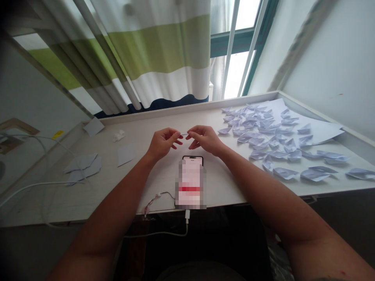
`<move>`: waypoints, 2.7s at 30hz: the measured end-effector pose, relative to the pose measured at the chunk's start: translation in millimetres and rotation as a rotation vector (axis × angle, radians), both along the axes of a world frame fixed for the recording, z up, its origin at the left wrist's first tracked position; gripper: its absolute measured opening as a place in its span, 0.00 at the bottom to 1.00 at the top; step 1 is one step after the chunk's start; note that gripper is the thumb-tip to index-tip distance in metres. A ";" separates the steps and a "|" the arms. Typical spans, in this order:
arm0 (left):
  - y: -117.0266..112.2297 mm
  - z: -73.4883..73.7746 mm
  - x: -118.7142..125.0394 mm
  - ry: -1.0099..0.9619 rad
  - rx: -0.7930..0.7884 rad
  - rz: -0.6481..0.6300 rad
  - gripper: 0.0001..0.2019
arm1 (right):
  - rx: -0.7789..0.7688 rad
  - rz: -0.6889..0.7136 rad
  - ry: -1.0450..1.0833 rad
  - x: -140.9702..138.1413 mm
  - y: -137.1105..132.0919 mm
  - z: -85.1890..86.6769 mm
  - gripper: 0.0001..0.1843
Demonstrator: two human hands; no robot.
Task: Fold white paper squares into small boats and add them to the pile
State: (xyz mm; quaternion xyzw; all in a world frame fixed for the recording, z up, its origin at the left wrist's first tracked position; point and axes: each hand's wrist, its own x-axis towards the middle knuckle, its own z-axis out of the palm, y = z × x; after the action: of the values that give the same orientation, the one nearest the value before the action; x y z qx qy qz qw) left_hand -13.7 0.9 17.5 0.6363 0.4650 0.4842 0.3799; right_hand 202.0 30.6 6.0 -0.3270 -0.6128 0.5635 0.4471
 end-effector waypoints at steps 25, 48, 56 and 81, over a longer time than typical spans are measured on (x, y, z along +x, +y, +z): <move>-7.5 -1.7 13.2 -0.109 -0.072 -0.010 0.18 | 0.314 -0.131 -0.156 -4.6 -4.8 -3.1 0.25; -4.4 -2.0 12.1 -0.278 -0.116 -0.022 0.21 | 0.218 -0.119 0.028 -14.3 -10.9 -3.3 0.22; -6.3 -0.7 13.7 -0.194 0.014 0.036 0.15 | 0.030 0.033 0.105 -6.4 -6.8 1.9 0.23; -2.6 -5.4 16.2 -0.184 0.122 0.170 0.18 | 0.012 -0.099 0.220 -7.6 0.1 -1.1 0.27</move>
State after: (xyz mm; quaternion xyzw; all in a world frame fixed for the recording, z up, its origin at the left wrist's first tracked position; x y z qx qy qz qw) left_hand 2.5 -1.7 12.2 0.5692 0.4503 0.5985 0.3392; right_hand 194.4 30.6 4.9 -0.2904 -0.5463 0.5697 0.5409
